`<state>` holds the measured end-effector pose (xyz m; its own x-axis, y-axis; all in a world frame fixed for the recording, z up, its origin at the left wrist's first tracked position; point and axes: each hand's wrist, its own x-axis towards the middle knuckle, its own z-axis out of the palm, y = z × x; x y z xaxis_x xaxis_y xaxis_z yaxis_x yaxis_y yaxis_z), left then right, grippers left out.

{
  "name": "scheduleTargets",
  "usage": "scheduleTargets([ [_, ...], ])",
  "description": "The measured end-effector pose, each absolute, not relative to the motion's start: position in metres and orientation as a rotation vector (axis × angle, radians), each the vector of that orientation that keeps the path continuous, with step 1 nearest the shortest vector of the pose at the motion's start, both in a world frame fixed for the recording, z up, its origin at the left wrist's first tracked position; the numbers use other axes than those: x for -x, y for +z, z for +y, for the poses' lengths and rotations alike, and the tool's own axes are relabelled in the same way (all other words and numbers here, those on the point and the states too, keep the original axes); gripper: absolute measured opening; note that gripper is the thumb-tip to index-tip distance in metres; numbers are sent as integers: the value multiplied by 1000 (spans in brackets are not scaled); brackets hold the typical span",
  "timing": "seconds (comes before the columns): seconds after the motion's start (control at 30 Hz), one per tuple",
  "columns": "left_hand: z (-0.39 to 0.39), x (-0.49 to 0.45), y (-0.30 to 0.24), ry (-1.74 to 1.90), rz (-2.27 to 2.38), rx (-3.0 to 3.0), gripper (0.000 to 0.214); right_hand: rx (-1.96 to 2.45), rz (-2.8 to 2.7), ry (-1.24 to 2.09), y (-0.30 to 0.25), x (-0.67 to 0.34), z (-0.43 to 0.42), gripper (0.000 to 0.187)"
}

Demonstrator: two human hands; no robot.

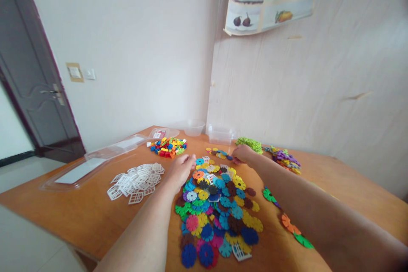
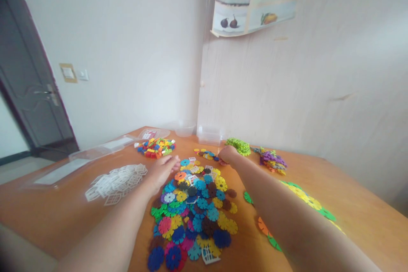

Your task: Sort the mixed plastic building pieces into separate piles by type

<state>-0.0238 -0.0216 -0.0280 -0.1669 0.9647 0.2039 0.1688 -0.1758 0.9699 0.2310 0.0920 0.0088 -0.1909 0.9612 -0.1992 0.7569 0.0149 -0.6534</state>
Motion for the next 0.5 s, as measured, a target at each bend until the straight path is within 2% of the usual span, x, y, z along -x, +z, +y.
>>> scheduleTargets([
  [0.23,-20,25,-28,1407,1379,-1381,42,1659,-2047,979,18,-240,59,13],
  [0.4,-22,23,-27,1418,1386,-1379,41,1441,-2309,1060,24,-240,39,29],
  [0.5,-22,23,-27,1422,1384,-1383,40,1371,-2394,1012,23,-239,36,32],
])
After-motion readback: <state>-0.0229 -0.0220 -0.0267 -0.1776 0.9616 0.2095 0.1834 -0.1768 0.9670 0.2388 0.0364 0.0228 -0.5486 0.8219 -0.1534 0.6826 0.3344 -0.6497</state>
